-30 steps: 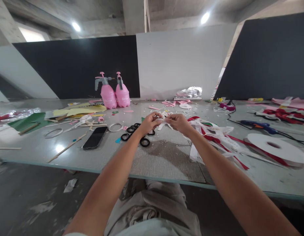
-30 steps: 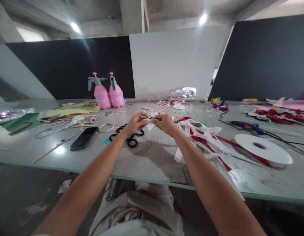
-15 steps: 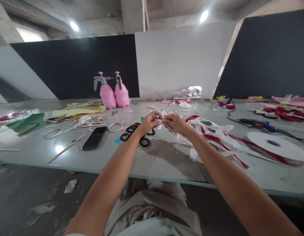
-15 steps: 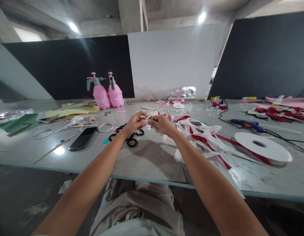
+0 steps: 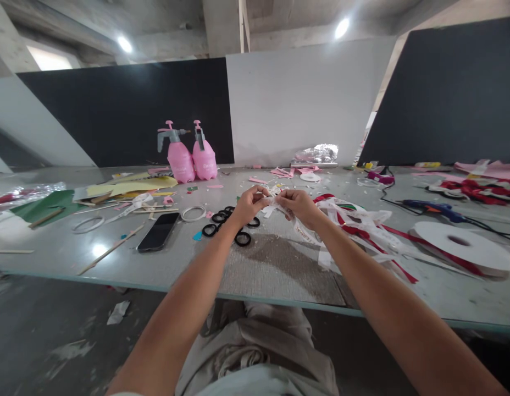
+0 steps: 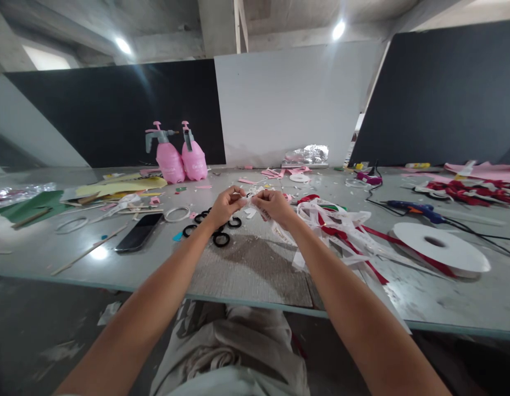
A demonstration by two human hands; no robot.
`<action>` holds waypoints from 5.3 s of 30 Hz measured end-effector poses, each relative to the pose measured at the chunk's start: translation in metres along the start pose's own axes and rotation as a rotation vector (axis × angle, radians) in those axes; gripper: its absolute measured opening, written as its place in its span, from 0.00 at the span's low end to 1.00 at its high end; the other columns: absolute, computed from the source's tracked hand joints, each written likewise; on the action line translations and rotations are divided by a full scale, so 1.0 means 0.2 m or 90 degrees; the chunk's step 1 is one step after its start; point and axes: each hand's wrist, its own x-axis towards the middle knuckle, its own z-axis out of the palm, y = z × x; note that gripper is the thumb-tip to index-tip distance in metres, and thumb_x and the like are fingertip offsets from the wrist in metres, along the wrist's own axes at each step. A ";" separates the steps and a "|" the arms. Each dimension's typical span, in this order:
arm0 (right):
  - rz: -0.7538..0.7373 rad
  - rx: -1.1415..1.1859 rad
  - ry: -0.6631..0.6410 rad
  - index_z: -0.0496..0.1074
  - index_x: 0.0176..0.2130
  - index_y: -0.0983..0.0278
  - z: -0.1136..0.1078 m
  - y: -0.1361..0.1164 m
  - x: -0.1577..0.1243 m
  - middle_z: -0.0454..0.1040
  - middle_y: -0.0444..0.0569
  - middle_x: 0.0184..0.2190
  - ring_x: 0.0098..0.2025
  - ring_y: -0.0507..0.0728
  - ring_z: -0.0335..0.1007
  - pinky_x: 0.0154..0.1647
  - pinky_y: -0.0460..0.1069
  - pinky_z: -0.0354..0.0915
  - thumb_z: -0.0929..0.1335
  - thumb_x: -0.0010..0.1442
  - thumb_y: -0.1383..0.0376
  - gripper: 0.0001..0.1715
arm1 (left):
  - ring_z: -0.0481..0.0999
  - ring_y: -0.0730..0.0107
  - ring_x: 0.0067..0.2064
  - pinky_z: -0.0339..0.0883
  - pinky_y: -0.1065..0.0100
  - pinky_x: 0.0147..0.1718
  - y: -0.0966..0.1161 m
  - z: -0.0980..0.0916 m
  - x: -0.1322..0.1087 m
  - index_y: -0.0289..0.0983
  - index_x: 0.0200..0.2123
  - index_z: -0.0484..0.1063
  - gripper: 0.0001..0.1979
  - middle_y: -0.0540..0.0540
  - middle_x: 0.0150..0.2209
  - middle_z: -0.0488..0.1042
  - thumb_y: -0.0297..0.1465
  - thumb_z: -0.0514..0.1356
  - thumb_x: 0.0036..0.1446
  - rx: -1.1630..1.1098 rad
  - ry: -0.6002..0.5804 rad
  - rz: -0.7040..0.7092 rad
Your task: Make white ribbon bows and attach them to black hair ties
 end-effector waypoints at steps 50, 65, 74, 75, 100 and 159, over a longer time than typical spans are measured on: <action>0.068 0.135 -0.011 0.65 0.28 0.64 0.03 -0.08 -0.05 0.47 0.33 0.16 0.15 0.43 0.39 0.14 0.42 0.38 0.75 0.47 0.53 0.21 | 0.75 0.70 0.37 0.62 0.64 0.47 0.05 0.01 -0.04 0.38 0.35 0.73 0.09 0.48 0.35 0.77 0.38 0.60 0.57 0.338 0.119 0.267; 0.048 0.071 -0.007 0.63 0.26 0.64 0.04 -0.08 -0.05 0.46 0.34 0.17 0.16 0.43 0.40 0.15 0.43 0.40 0.73 0.49 0.50 0.23 | 0.76 0.69 0.37 0.62 0.63 0.47 0.06 0.02 -0.05 0.39 0.36 0.76 0.10 0.48 0.35 0.79 0.38 0.59 0.58 0.368 0.113 0.276; 0.015 -0.003 -0.016 0.63 0.23 0.63 0.03 -0.04 -0.03 0.50 0.36 0.16 0.16 0.44 0.41 0.15 0.44 0.40 0.73 0.49 0.51 0.23 | 0.74 0.70 0.36 0.58 0.62 0.46 0.04 -0.02 -0.04 0.41 0.35 0.77 0.09 0.49 0.35 0.79 0.36 0.58 0.59 0.480 0.117 0.275; 0.018 -0.007 -0.012 0.63 0.24 0.63 0.03 -0.03 -0.03 0.50 0.36 0.15 0.15 0.44 0.41 0.15 0.44 0.40 0.73 0.49 0.50 0.22 | 0.74 0.70 0.36 0.57 0.62 0.47 0.04 -0.02 -0.04 0.41 0.36 0.78 0.10 0.50 0.35 0.79 0.36 0.57 0.60 0.504 0.111 0.275; 0.069 0.064 0.014 0.63 0.23 0.64 0.06 -0.05 -0.04 0.48 0.34 0.14 0.15 0.43 0.39 0.14 0.44 0.39 0.75 0.45 0.52 0.23 | 0.72 0.74 0.30 0.59 0.65 0.43 -0.01 -0.03 -0.02 0.41 0.40 0.78 0.14 0.48 0.36 0.79 0.39 0.54 0.62 0.464 0.060 0.250; 0.055 -0.022 0.023 0.64 0.23 0.64 0.07 -0.04 -0.04 0.48 0.34 0.13 0.14 0.43 0.41 0.14 0.44 0.39 0.74 0.47 0.52 0.22 | 0.66 0.76 0.29 0.61 0.72 0.33 -0.04 -0.03 -0.01 0.36 0.34 0.74 0.08 0.49 0.32 0.73 0.31 0.56 0.55 0.322 0.024 0.174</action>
